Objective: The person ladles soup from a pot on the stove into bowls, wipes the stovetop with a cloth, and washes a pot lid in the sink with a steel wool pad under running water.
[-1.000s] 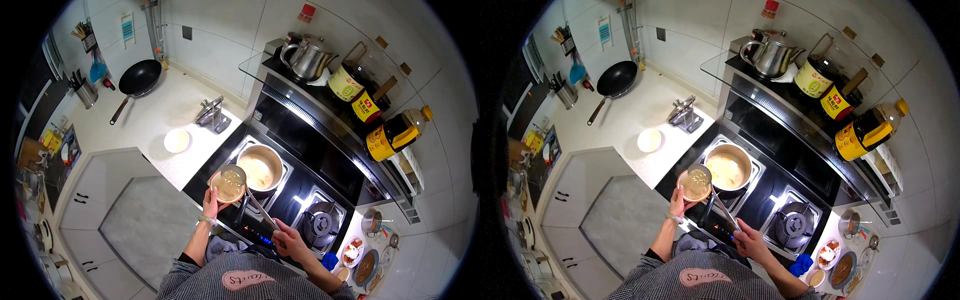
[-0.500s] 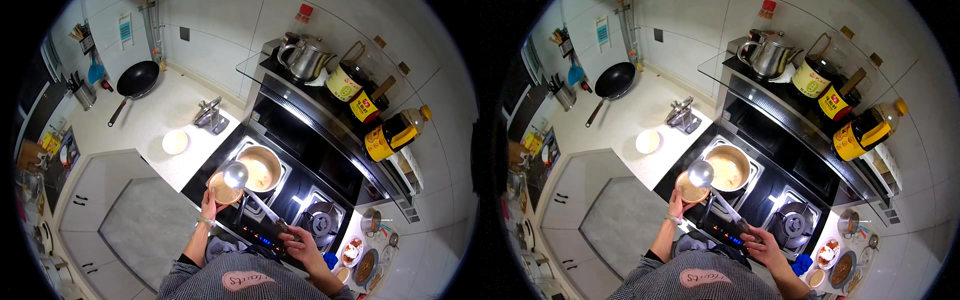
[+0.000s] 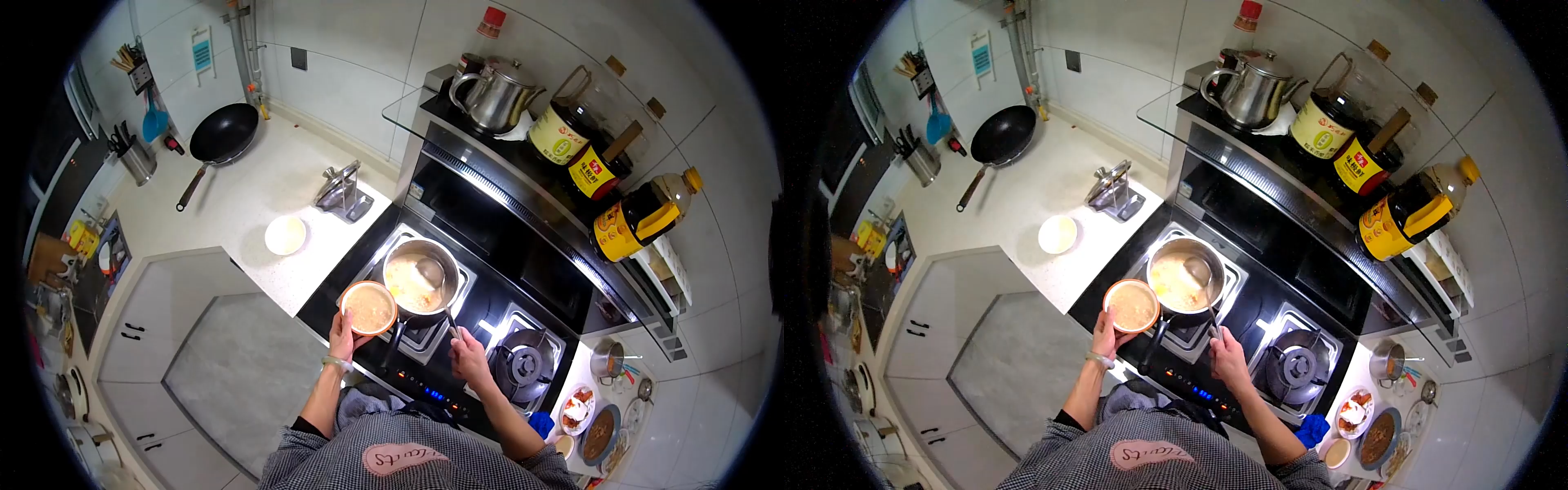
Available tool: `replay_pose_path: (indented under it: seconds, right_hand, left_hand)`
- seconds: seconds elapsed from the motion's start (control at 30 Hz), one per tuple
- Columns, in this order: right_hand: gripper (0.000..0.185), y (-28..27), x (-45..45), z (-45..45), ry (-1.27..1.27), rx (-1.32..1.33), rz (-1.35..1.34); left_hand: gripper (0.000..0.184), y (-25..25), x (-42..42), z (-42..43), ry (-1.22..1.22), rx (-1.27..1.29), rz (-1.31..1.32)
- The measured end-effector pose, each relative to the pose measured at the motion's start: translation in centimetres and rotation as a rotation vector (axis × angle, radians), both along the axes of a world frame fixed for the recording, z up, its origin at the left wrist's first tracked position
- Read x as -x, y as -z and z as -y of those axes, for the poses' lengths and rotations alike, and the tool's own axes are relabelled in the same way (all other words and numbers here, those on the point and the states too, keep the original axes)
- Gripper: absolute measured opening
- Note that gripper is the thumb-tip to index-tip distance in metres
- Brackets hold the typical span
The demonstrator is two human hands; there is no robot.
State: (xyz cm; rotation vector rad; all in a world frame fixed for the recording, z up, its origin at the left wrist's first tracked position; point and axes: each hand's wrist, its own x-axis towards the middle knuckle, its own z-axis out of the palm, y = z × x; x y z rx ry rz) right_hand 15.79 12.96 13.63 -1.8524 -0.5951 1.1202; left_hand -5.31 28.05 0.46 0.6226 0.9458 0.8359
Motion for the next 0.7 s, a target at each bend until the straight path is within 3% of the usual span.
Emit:
replay_pose_path:
  seconds: [0.07,0.13,0.2,0.37,0.57,0.7]
  right_hand:
    - [0.01,-1.7,-0.4,-0.3,0.236,0.012,-0.737]
    - [0.009,-0.1,-2.2,0.7,0.287,-0.037,-0.865]
    - [0.015,0.9,-3.6,1.7,0.394,-0.183,-1.455]
    - [0.013,-2.5,-2.8,2.5,0.455,-0.194,-1.428]
    - [0.012,-7.1,-1.8,3.8,0.327,-0.184,-1.287]
    - [0.023,-9.2,-0.6,4.7,0.249,-0.196,-1.362]
  left_hand:
    - [0.041,-0.1,0.0,0.0,0.005,-0.005,-0.005]
    - [0.041,-0.1,0.0,0.1,0.009,-0.01,-0.01]
    - [0.041,0.0,-0.1,0.0,0.006,-0.017,-0.005]
    - [0.041,-0.1,-0.1,0.0,-0.001,0.0,-0.002]
    - [0.042,0.6,0.0,-0.1,0.0,0.006,-0.003]
    - [0.043,0.1,0.0,-0.1,0.005,0.004,0.002]
